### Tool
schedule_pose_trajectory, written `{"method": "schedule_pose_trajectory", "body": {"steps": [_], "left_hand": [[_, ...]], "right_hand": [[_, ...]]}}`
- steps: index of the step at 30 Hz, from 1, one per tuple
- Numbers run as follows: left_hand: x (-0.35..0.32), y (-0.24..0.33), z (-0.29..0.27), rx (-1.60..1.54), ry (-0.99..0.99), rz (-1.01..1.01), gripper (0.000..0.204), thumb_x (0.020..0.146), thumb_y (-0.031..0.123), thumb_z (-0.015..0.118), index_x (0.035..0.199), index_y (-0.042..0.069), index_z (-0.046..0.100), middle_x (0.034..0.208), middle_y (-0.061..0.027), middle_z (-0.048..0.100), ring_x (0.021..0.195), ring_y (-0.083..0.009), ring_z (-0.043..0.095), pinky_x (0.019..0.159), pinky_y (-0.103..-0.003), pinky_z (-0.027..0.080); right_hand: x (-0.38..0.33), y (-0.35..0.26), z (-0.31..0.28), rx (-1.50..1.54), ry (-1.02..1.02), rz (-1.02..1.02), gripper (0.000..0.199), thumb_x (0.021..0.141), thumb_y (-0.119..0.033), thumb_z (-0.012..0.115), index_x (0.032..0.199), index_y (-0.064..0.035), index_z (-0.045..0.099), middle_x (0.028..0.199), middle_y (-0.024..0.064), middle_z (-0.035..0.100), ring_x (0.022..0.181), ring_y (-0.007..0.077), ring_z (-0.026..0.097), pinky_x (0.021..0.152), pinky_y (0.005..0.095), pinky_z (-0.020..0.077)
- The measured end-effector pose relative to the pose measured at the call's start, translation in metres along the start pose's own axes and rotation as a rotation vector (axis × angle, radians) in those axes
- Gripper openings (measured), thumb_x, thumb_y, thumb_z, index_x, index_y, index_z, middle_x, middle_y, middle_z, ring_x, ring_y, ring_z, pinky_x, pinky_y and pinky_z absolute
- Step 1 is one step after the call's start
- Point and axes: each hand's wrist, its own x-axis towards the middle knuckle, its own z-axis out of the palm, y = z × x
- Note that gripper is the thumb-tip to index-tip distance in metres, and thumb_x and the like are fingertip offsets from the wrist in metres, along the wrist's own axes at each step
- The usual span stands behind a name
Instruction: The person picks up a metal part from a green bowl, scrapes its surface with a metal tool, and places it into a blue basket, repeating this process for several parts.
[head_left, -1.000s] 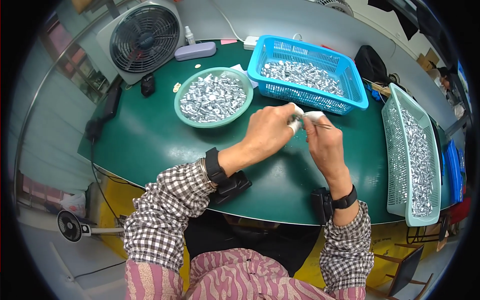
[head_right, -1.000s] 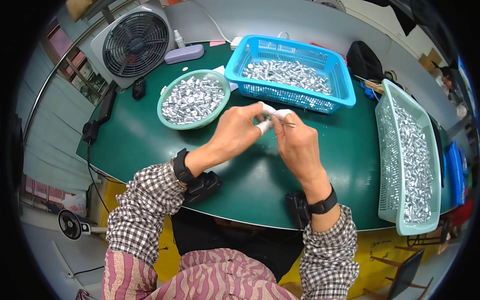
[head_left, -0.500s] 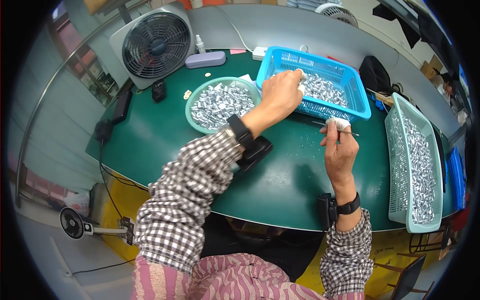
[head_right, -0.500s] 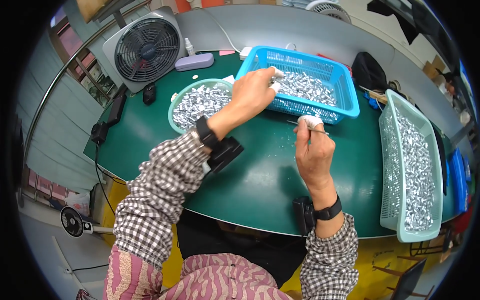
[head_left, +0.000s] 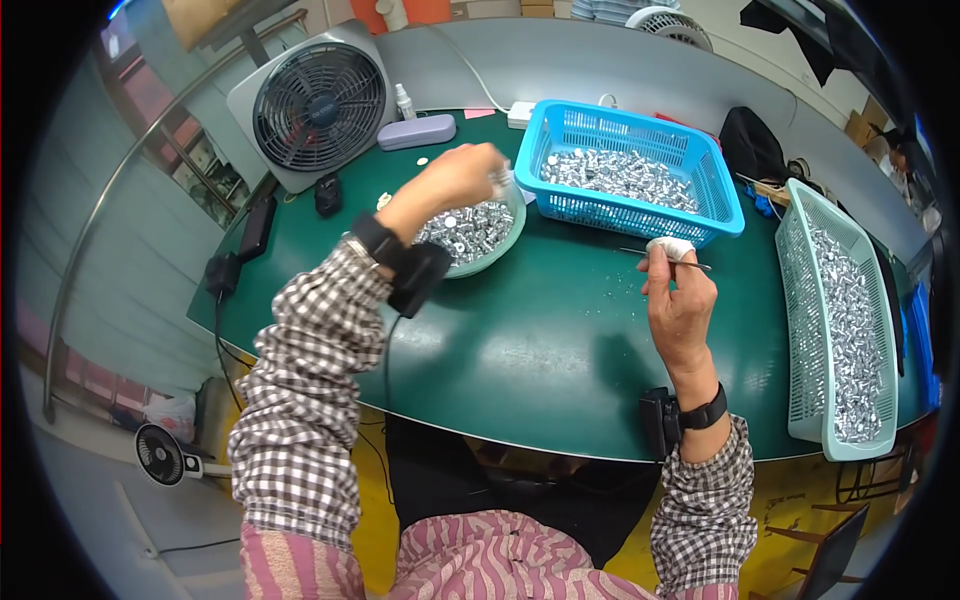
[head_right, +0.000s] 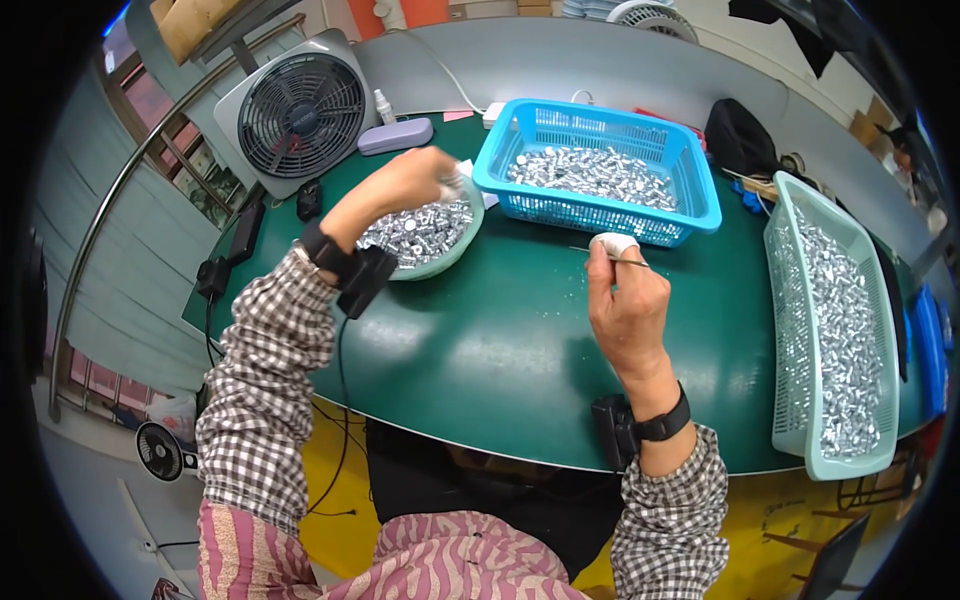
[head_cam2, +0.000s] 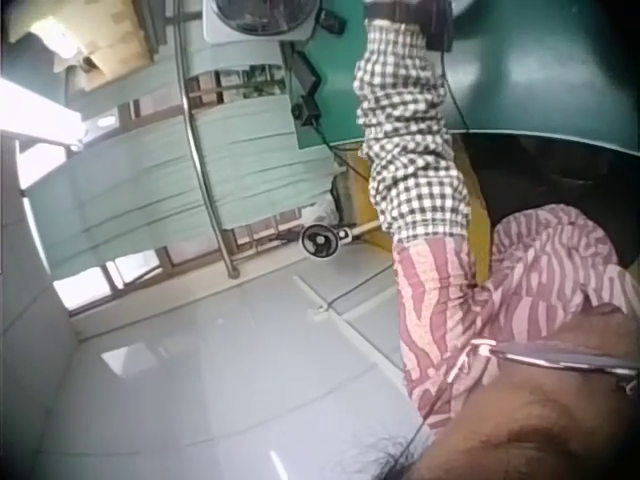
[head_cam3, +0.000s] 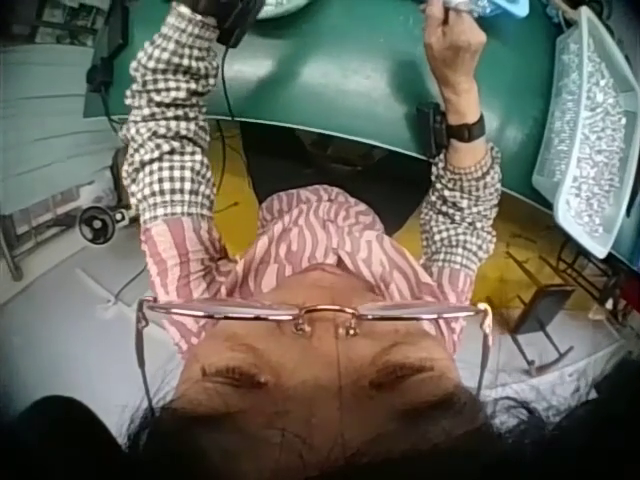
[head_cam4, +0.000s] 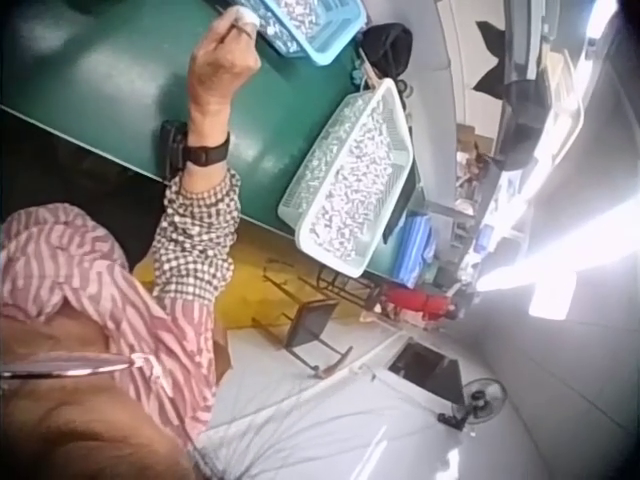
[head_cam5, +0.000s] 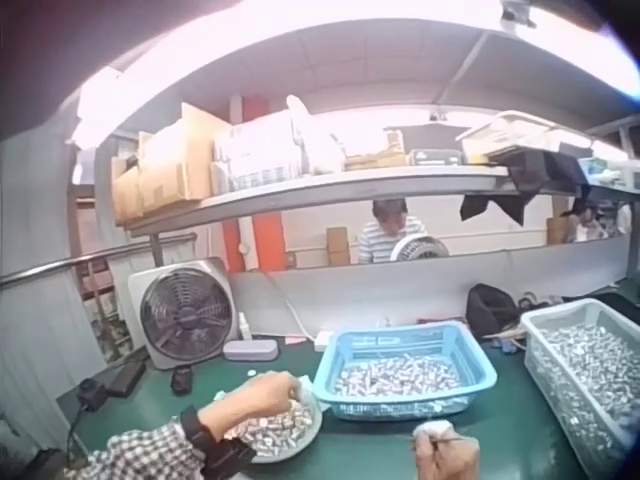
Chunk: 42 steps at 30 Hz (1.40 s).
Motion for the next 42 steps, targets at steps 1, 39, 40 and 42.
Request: {"method": "schedule_pose_trajectory", "body": {"steps": [1, 39, 40, 42], "left_hand": [[-0.010, -0.004, -0.003, 0.031, -0.042, -0.045, 0.019, 0.068, 0.012, 0.066, 0.086, 0.008, 0.070, 0.089, -0.0157, 0.067, 0.083, -0.0330, 0.064, 0.075, -0.038, 0.050], [-0.053, 0.073, 0.099, -1.781, -0.278, -0.289, 0.030, 0.091, 0.012, 0.054, 0.118, -0.001, 0.052, 0.096, -0.0088, 0.063, 0.079, -0.0139, 0.062, 0.068, -0.025, 0.055], [-0.052, 0.073, 0.100, -1.785, -0.283, -0.284, 0.030, 0.091, 0.012, 0.054, 0.118, -0.001, 0.052, 0.096, -0.0088, 0.063, 0.079, -0.0139, 0.062, 0.068, -0.025, 0.055], [-0.053, 0.072, 0.102, -1.824, -0.274, -0.279, 0.029, 0.091, 0.012, 0.055, 0.117, 0.000, 0.053, 0.092, -0.0071, 0.062, 0.075, -0.0132, 0.061, 0.067, -0.025, 0.055]], "right_hand": [[0.001, -0.002, 0.001, 0.024, -0.008, 0.021, 0.005, 0.087, -0.001, 0.056, 0.084, 0.0026, 0.059, 0.067, 0.0103, 0.061, 0.050, 0.0183, 0.057, 0.046, 0.0280, 0.0436], [0.000, -0.002, 0.003, 0.320, -0.114, 0.417, 0.016, 0.094, -0.011, 0.051, 0.090, 0.0025, 0.058, 0.072, 0.0068, 0.063, 0.053, 0.0074, 0.055, 0.047, 0.0197, 0.0423], [0.000, -0.002, 0.003, 0.325, -0.129, 0.398, 0.016, 0.094, -0.011, 0.051, 0.091, 0.0027, 0.058, 0.072, 0.0070, 0.063, 0.053, 0.0076, 0.055, 0.048, 0.0199, 0.0426], [-0.001, -0.002, 0.003, 0.339, -0.161, 0.361, 0.016, 0.094, -0.011, 0.050, 0.092, 0.0030, 0.059, 0.073, 0.0073, 0.064, 0.053, 0.0081, 0.056, 0.048, 0.0202, 0.0432]]}}
